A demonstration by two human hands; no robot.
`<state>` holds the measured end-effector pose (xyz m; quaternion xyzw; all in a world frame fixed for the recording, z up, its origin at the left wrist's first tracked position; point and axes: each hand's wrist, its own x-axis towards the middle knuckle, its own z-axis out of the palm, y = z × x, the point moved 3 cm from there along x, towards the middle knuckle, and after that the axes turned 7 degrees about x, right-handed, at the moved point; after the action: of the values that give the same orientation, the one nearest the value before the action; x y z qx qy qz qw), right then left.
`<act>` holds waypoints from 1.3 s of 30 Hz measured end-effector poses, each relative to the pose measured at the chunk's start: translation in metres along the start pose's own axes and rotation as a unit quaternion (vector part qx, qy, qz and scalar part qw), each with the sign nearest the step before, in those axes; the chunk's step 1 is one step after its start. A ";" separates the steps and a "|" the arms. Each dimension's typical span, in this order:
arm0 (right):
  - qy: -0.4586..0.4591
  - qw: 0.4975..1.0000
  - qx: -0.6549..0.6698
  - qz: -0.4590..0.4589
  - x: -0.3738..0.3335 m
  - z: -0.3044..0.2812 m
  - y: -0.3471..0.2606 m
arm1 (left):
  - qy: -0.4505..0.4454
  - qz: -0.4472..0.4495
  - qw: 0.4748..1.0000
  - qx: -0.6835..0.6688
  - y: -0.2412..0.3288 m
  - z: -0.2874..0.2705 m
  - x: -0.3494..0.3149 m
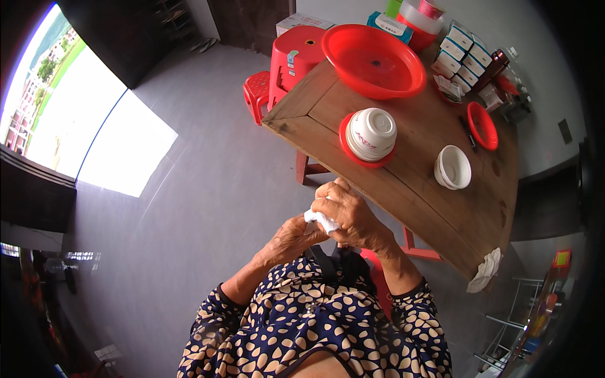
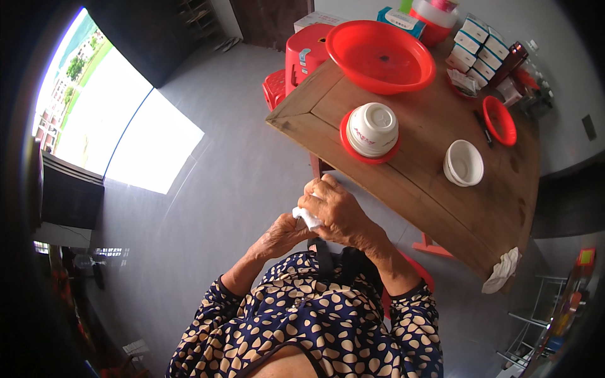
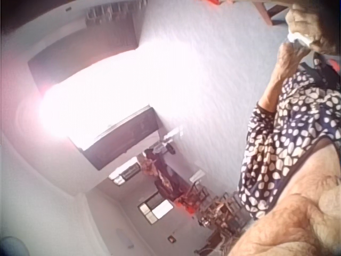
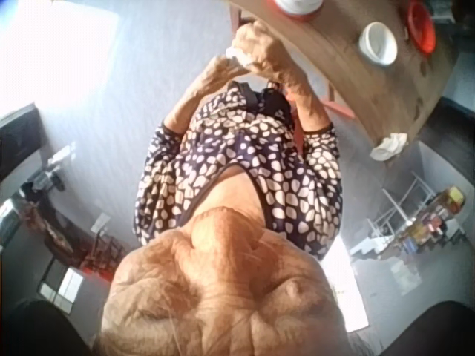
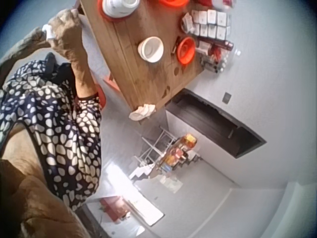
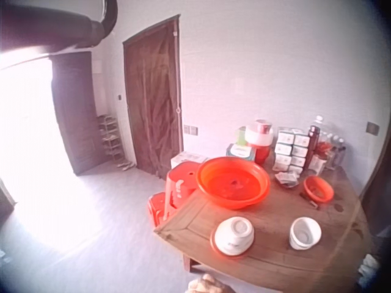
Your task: The person wipes the interior and exterior of several small white bowls with a white cloth. They handle the bowls one at a time, rotating them to clean all surfaces, and place the cleaned bowls into a stack on the table.
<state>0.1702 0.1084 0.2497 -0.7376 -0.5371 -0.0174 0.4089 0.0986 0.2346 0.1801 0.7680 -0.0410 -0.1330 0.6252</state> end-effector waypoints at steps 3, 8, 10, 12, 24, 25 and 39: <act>0.032 0.999 0.029 -0.001 -0.002 -0.001 -0.002 | 0.014 0.009 1.000 0.005 -0.001 -0.002 -0.004; 0.121 0.977 0.145 0.099 0.002 -0.012 0.018 | -0.003 0.002 0.980 -0.199 0.005 0.005 -0.003; 0.165 0.951 0.203 0.164 -0.007 -0.012 0.036 | 0.006 0.008 0.971 -0.240 0.011 0.004 -0.004; 0.180 0.944 0.199 0.193 -0.012 -0.011 0.041 | 0.011 0.014 0.970 -0.242 0.009 0.005 -0.003; 0.127 0.990 -0.051 0.037 -0.012 0.013 -0.022 | 0.040 0.045 0.942 -0.330 0.000 0.006 -0.005; 0.136 0.989 -0.027 0.048 -0.010 0.007 -0.019 | 0.040 0.047 0.941 -0.332 0.002 0.006 -0.006; 0.158 0.978 0.016 0.133 -0.008 -0.002 -0.003 | 0.018 0.039 0.949 -0.312 -0.003 0.001 -0.005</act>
<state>0.1651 0.1016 0.2488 -0.7835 -0.3629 -0.0705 0.4994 0.0929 0.2354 0.1781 0.5351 -0.0158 -0.1006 0.8386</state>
